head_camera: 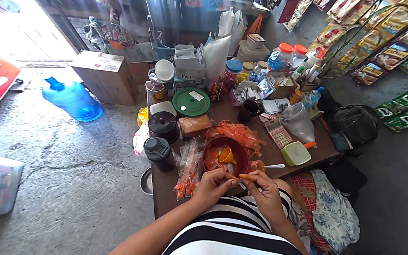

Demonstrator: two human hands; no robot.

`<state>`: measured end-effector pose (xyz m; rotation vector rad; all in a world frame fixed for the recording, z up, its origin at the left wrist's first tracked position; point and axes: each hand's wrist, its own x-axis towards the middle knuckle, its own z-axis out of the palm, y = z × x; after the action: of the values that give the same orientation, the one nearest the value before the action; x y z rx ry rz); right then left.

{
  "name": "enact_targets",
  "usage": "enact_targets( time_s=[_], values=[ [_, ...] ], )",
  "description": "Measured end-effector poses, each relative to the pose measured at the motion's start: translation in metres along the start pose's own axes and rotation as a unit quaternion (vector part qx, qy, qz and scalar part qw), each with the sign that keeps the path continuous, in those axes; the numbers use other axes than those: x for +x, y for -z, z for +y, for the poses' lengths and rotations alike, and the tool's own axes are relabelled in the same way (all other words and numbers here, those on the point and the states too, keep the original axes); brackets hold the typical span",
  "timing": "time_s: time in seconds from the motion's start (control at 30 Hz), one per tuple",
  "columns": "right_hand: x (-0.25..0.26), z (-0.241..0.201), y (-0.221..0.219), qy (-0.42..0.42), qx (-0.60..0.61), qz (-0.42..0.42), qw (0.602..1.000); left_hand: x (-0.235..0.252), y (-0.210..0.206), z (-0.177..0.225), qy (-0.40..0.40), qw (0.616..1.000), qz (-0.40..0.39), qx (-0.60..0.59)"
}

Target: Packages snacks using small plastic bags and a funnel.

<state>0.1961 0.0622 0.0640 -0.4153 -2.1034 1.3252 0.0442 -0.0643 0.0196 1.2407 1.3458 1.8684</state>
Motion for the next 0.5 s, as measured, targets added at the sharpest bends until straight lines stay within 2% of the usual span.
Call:
enact_targets(
  time_s=[0.23, 0.5],
  values=[
    [-0.0047, 0.0033, -0.0029, 0.032, -0.025, 0.017, 0.999, -0.0035, -0.0007, 0.0003, 0.011, 0.999, -0.034, -0.019],
    [-0.0078, 0.0047, -0.0001, 0.028, -0.017, 0.030, 0.999, -0.0037, -0.0048, -0.0010, -0.004, 0.998, -0.051, -0.036]
  ],
)
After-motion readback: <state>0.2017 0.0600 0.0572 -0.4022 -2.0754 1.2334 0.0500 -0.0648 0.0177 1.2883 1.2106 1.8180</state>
